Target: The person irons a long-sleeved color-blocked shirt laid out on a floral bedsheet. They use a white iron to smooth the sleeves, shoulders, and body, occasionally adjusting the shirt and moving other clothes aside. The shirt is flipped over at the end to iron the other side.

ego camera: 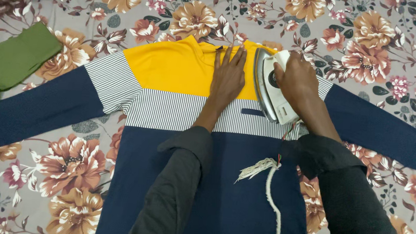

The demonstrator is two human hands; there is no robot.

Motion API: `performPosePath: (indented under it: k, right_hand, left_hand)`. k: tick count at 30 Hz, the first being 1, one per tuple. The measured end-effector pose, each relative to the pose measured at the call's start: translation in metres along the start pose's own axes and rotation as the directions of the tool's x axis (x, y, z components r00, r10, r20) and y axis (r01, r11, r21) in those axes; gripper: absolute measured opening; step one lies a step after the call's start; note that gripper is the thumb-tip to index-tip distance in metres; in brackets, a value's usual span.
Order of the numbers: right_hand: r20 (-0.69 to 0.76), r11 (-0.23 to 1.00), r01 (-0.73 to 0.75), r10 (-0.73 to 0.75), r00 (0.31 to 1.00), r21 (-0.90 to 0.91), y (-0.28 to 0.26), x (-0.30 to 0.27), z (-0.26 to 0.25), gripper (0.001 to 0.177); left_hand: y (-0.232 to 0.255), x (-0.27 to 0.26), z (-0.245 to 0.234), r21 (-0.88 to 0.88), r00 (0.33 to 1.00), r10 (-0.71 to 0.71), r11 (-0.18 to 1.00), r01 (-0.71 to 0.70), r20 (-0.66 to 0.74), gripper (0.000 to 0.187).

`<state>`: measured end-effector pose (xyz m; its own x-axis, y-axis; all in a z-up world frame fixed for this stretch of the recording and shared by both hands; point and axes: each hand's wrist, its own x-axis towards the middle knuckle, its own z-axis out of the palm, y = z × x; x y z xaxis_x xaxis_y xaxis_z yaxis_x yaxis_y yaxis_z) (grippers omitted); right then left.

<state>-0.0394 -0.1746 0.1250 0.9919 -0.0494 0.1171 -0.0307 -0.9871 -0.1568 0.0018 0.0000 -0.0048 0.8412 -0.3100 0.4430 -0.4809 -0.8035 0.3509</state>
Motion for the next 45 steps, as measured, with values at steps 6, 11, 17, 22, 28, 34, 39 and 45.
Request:
performPosePath:
  k: [6, 11, 17, 22, 28, 34, 39, 45]
  right_hand:
    - [0.014, 1.000, -0.017, 0.016, 1.000, 0.015, 0.002, 0.010, 0.004, 0.051]
    - [0.003, 1.000, -0.016, 0.016, 1.000, 0.011, -0.001, 0.010, 0.005, 0.050]
    - [0.099, 0.991, -0.132, 0.133, 0.986, -0.017, 0.001, -0.029, -0.010, 0.057]
    - [0.032, 0.991, -0.132, 0.132, 0.991, -0.002, -0.001, -0.021, -0.012, 0.053]
    - [0.100, 0.971, -0.236, 0.239, 0.966, -0.044, 0.002, -0.038, -0.016, 0.052]
    - [0.013, 0.974, -0.225, 0.225, 0.974, -0.011, 0.008, -0.018, -0.016, 0.050]
    - [0.056, 0.969, -0.247, 0.248, 0.967, -0.024, 0.019, -0.041, -0.018, 0.049]
    - [-0.027, 0.976, -0.216, 0.215, 0.976, -0.023, 0.033, -0.025, -0.015, 0.050]
  left_hand:
    - [-0.002, 0.001, 0.007, 0.023, 1.000, -0.011, 1.000, 0.011, -0.015, 0.058]
    - [0.000, 0.001, 0.001, -0.012, 1.000, -0.012, 1.000, 0.012, -0.011, 0.058]
    - [0.002, 0.001, -0.001, -0.011, 0.999, -0.027, 1.000, 0.027, -0.017, 0.056]
    - [0.006, 0.003, -0.007, -0.059, 0.999, -0.036, 0.998, 0.035, -0.023, 0.064]
    - [0.006, 0.001, -0.011, -0.062, 0.999, -0.029, 0.998, 0.028, -0.021, 0.065]
    - [0.006, 0.002, -0.009, -0.062, 0.999, -0.027, 0.998, 0.024, -0.044, 0.067]
    - [0.004, 0.004, -0.010, -0.048, 0.999, -0.010, 0.999, 0.008, -0.034, 0.065]
    - [0.006, 0.000, -0.008, -0.032, 1.000, -0.008, 0.999, 0.007, -0.028, 0.064]
